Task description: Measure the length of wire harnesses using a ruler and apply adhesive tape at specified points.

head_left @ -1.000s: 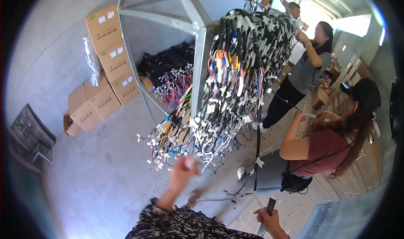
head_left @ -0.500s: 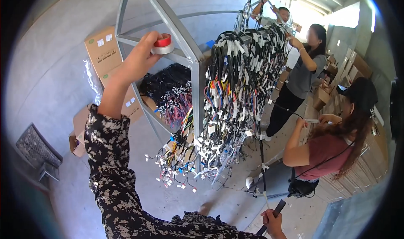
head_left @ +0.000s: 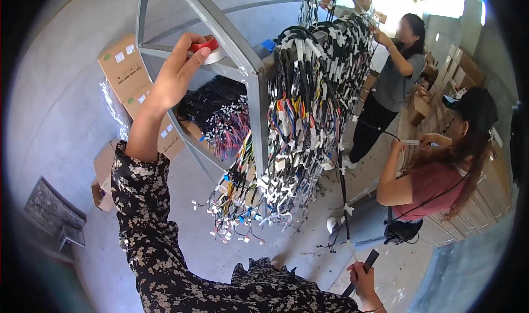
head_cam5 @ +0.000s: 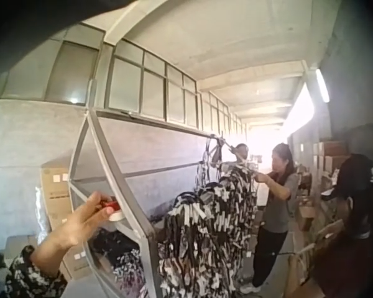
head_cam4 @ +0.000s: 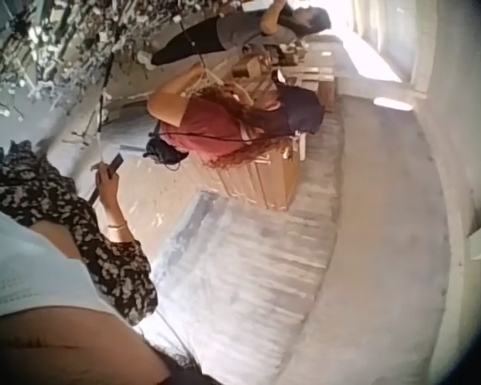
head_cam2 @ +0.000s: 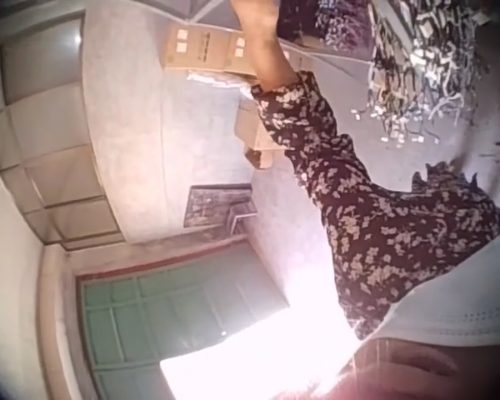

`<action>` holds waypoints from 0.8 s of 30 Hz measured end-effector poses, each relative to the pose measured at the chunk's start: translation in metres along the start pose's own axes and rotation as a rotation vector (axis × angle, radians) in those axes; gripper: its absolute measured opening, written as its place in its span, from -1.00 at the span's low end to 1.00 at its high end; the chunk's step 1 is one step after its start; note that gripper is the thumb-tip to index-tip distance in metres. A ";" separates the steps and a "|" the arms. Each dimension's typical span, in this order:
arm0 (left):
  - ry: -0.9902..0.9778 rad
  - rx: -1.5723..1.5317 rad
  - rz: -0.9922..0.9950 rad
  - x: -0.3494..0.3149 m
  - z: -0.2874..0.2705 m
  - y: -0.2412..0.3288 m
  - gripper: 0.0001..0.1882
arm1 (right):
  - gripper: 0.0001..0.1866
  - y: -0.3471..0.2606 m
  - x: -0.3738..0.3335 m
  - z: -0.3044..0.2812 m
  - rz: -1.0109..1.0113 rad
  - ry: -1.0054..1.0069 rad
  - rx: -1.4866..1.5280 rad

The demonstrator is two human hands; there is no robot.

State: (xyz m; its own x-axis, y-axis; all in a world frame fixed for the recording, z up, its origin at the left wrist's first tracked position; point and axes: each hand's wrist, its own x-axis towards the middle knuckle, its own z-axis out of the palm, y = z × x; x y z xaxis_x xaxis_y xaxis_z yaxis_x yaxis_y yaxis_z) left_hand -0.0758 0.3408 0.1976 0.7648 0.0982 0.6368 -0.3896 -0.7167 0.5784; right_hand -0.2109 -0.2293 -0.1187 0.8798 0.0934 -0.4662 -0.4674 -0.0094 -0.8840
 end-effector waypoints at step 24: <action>0.299 0.174 0.074 0.015 -0.019 -0.068 -0.78 | -0.60 0.010 0.001 -0.008 0.004 0.002 -0.091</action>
State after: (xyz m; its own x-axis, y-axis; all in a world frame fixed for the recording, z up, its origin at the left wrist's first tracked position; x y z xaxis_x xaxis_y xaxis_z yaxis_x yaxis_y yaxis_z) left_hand -0.0474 0.4044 0.1772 0.5435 0.2206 0.8099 -0.3254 -0.8341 0.4455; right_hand -0.2137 -0.2369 -0.1280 0.8779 0.0908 -0.4701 -0.4616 -0.1004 -0.8814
